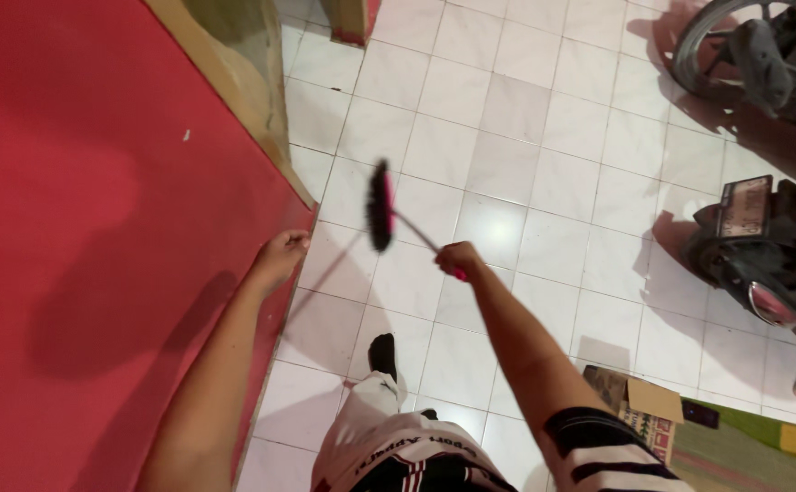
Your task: The person sweeps the tiled floor using a broom, moving around a motorcycle and several cardboard boxes.
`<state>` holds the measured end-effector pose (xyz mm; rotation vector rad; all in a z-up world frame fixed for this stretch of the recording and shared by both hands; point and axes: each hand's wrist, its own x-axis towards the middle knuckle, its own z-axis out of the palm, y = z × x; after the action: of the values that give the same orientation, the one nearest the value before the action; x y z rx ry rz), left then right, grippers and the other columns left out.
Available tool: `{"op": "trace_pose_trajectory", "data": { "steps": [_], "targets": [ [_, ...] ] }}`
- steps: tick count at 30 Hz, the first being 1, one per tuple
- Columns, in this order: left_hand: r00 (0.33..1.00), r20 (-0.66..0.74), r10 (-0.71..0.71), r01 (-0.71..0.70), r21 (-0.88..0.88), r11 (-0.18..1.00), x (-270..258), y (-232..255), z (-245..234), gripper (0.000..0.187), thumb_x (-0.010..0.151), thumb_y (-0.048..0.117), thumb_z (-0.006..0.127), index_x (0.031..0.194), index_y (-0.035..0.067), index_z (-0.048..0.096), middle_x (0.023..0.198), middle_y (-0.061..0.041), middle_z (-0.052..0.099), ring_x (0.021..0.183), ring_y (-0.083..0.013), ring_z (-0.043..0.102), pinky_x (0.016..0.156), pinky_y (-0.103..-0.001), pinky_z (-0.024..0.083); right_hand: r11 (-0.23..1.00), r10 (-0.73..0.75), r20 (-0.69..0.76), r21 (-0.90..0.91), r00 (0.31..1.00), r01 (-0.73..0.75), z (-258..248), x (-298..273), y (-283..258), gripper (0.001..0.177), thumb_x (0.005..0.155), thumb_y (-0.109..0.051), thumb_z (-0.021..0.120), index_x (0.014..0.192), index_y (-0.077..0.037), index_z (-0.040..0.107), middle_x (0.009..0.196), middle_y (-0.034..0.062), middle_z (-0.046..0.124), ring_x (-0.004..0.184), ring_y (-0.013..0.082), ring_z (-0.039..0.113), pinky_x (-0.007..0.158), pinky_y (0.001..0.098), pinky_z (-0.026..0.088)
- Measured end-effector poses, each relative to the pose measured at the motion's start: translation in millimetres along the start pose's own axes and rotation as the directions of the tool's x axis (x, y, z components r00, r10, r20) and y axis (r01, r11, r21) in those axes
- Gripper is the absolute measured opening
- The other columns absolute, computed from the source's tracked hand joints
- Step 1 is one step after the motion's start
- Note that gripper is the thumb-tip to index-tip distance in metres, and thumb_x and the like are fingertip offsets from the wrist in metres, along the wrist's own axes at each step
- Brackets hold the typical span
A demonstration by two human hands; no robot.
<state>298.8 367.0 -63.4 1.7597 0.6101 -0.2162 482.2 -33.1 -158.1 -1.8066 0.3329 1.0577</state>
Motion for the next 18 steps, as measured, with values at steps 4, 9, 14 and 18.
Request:
{"op": "trace_pose_trajectory", "data": {
  "steps": [4, 9, 14, 18],
  "targets": [
    [1.0, 0.006, 0.019, -0.018, -0.052, 0.998, 2.1, -3.3, 1.3, 0.042, 0.097, 0.029, 0.065, 0.131, 0.004, 0.062, 0.123, -0.007, 0.069, 0.116, -0.0148, 0.063, 0.097, -0.03, 0.05, 0.955, 0.088, -0.222, -0.26, 0.971, -0.146, -30.3, -15.2, -9.1, 0.015, 0.087, -0.007, 0.072, 0.078, 0.004, 0.071, 0.062, 0.0125, 0.064, 0.046, 0.0207, 0.057, 0.041, 0.0366, 0.044],
    [0.996, 0.044, 0.072, -0.073, 0.032, 0.997, 34.4, -3.3, 18.4, 0.041, 0.099, 0.029, 0.065, 0.132, 0.004, 0.064, 0.123, -0.009, 0.07, 0.115, -0.0181, 0.064, 0.098, -0.032, 0.05, 0.716, -0.114, -0.277, -0.688, 0.954, -0.115, -68.8, -67.2, 13.0, 0.013, 0.084, -0.001, 0.066, 0.073, 0.003, 0.071, 0.06, 0.012, 0.067, 0.05, 0.0192, 0.064, 0.052, 0.0306, 0.051],
    [0.976, 0.125, 0.178, -0.188, 0.08, 0.979, 60.2, 28.1, 51.9, 0.04, 0.097, 0.028, 0.068, 0.129, 0.005, 0.065, 0.125, -0.009, 0.069, 0.117, -0.0186, 0.063, 0.098, -0.033, 0.05, 0.996, -0.043, -0.268, -0.084, 0.962, 0.021, -123.9, -137.4, 30.8, 0.031, 0.087, -0.001, 0.066, 0.115, 0.011, 0.063, 0.065, 0.0128, 0.062, 0.054, 0.0181, 0.057, 0.048, 0.0322, 0.047],
    [0.962, 0.216, 0.167, -0.208, 0.186, 0.96, 55.1, 89.7, 89.5, 0.041, 0.097, 0.031, 0.066, 0.13, 0.006, 0.065, 0.126, -0.007, 0.069, 0.114, -0.0193, 0.064, 0.097, -0.033, 0.05, 0.989, 0.026, -0.153, 0.149, 0.988, -0.003, -145.4, -188.2, 47.6, 0.061, 0.082, -0.001, 0.074, 0.139, 0.011, 0.055, 0.075, 0.0103, 0.067, 0.058, 0.0148, 0.058, 0.049, 0.0282, 0.047]
  ]
}}
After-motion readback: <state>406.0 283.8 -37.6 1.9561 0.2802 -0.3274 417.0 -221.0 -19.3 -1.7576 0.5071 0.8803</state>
